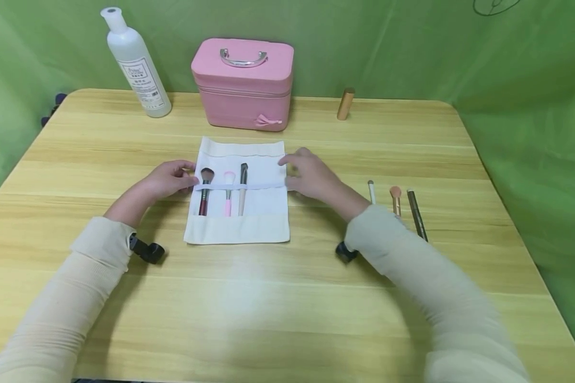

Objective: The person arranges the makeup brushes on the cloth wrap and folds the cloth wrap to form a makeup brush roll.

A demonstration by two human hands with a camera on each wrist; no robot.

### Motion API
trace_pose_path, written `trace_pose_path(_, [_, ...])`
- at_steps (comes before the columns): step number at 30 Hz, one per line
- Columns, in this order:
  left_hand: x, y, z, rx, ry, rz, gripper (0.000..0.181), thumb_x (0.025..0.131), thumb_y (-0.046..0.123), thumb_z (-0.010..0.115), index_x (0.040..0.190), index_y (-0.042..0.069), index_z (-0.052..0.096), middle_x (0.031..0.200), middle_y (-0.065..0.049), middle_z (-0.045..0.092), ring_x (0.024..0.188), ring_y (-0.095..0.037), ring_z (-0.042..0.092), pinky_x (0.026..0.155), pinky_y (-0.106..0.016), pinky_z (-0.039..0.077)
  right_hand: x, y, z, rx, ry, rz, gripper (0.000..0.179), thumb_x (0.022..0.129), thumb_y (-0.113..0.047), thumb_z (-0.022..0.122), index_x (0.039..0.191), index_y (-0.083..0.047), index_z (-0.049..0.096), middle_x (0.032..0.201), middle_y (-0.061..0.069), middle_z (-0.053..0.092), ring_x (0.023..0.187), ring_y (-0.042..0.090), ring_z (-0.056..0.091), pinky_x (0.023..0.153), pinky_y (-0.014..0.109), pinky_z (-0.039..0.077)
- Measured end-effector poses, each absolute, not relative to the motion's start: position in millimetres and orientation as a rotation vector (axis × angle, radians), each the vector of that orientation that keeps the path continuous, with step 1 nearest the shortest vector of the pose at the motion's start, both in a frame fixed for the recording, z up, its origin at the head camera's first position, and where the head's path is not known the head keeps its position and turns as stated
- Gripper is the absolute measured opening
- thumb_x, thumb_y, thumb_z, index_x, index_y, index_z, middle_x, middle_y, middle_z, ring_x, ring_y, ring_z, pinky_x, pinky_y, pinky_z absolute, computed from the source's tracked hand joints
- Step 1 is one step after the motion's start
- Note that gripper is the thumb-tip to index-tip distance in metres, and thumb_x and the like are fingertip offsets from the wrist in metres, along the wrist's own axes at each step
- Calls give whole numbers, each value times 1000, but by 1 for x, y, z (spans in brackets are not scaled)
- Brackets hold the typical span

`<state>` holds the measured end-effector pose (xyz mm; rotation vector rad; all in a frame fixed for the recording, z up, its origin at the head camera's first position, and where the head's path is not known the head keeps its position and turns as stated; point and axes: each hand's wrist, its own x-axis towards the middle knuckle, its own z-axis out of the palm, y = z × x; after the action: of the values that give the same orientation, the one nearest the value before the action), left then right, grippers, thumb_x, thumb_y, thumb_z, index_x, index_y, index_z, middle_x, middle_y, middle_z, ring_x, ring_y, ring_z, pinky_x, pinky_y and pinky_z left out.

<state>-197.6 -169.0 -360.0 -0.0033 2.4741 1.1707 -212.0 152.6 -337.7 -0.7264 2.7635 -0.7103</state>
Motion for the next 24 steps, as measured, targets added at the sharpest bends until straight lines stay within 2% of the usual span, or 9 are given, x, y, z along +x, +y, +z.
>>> trace_pose_path(5, [-197, -169, -361, -10, 2474, 1165, 41, 94, 16, 54, 131, 2, 45, 87, -10, 52, 73, -18, 50, 64, -27, 41, -204, 198, -329, -509, 2892, -601, 41, 84, -13, 59, 124, -6, 55, 118, 21, 44, 96, 35, 47, 78, 51, 43])
trace_pose_path(11, [-198, -170, -360, -1, 2488, 1156, 41, 94, 16, 54, 131, 2, 45, 86, -10, 52, 71, -18, 49, 63, -27, 41, -195, 239, -313, -254, 2923, -451, 39, 89, -18, 51, 122, 2, 53, 101, 24, 53, 87, 35, 51, 65, 46, 43])
trace_pose_path(14, [-198, -169, -360, 8, 2485, 1163, 41, 94, 16, 54, 131, 2, 45, 85, -10, 52, 71, -18, 49, 63, -27, 41, -191, 253, -308, -150, 2858, -369, 45, 92, -27, 50, 125, 4, 49, 108, 29, 55, 91, 40, 54, 68, 49, 44])
trace_pose_path(17, [-198, -169, -359, -2, 2485, 1159, 40, 94, 16, 54, 131, 3, 46, 85, -10, 52, 71, -18, 49, 63, -27, 41, -187, 261, -307, -92, 2762, -325, 55, 92, -35, 50, 128, 7, 44, 121, 33, 48, 101, 45, 50, 76, 54, 42])
trace_pose_path(21, [-197, -169, -359, -12, 2485, 1149, 40, 94, 16, 54, 131, 3, 46, 86, -10, 52, 71, -18, 48, 63, -27, 41, -182, 265, -311, -80, 2700, -336, 60, 91, -36, 54, 127, 10, 43, 123, 36, 44, 98, 45, 51, 77, 55, 43])
trace_pose_path(24, [-196, -168, -359, -10, 2485, 1149, 40, 94, 16, 54, 131, 2, 46, 86, -10, 52, 72, -18, 48, 64, -27, 40, -181, 265, -316, -80, 2687, -336, 57, 90, -31, 56, 127, 10, 43, 122, 38, 44, 84, 38, 58, 77, 54, 44])
